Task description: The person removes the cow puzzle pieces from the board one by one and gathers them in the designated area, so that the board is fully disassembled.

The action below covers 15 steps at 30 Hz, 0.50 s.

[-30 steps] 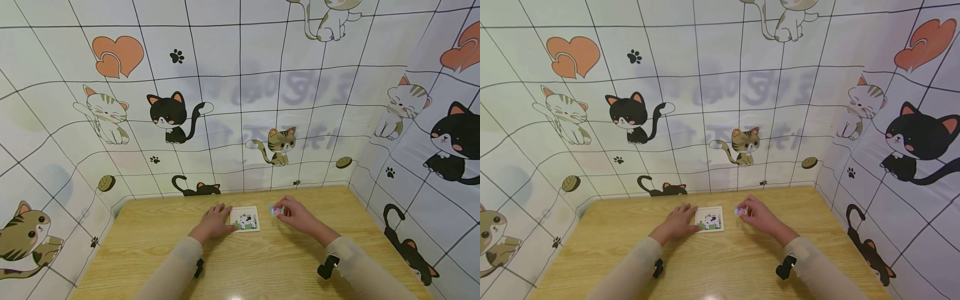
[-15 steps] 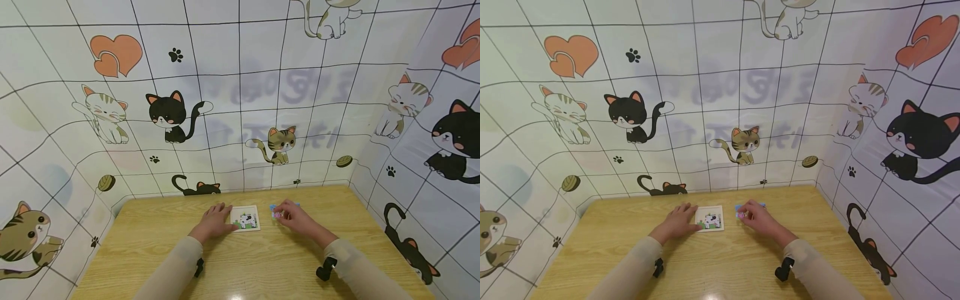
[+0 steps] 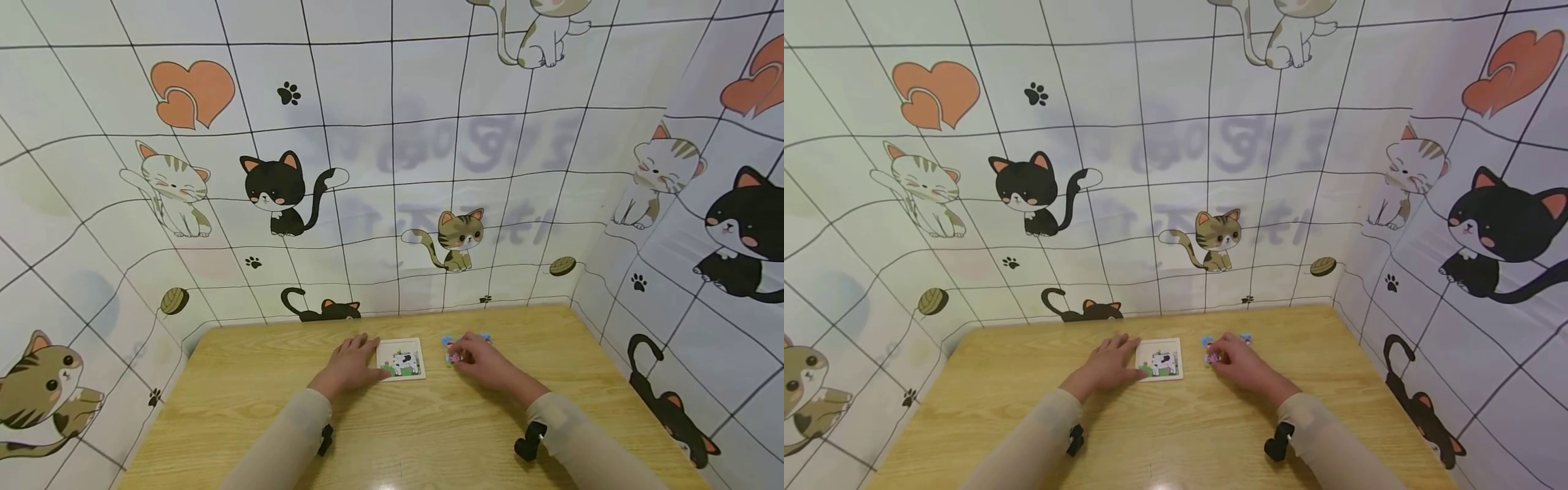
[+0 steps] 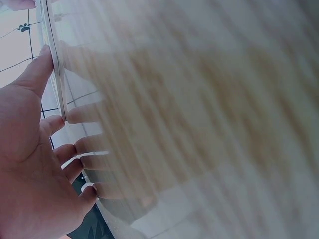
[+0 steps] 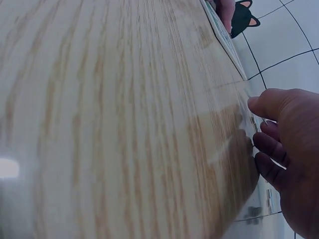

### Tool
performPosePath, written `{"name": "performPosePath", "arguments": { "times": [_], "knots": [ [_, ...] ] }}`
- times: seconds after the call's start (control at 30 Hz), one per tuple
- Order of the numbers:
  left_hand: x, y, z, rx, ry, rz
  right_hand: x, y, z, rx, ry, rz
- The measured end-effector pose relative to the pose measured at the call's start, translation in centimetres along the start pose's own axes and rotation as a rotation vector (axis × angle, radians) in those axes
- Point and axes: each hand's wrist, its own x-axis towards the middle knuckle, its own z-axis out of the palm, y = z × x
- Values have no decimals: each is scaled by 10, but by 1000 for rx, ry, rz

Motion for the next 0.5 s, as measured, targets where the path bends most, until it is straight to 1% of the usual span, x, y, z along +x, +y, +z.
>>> {"name": "performPosePath", "arguments": {
  "times": [0.27,0.5],
  "knots": [
    [2,-2,1,-5,-6,-9,3,-2,1,-8,-33,33],
    [3,-2,3,0,3,-13,3,-4,1,-7,-51,66]
  ]
}}
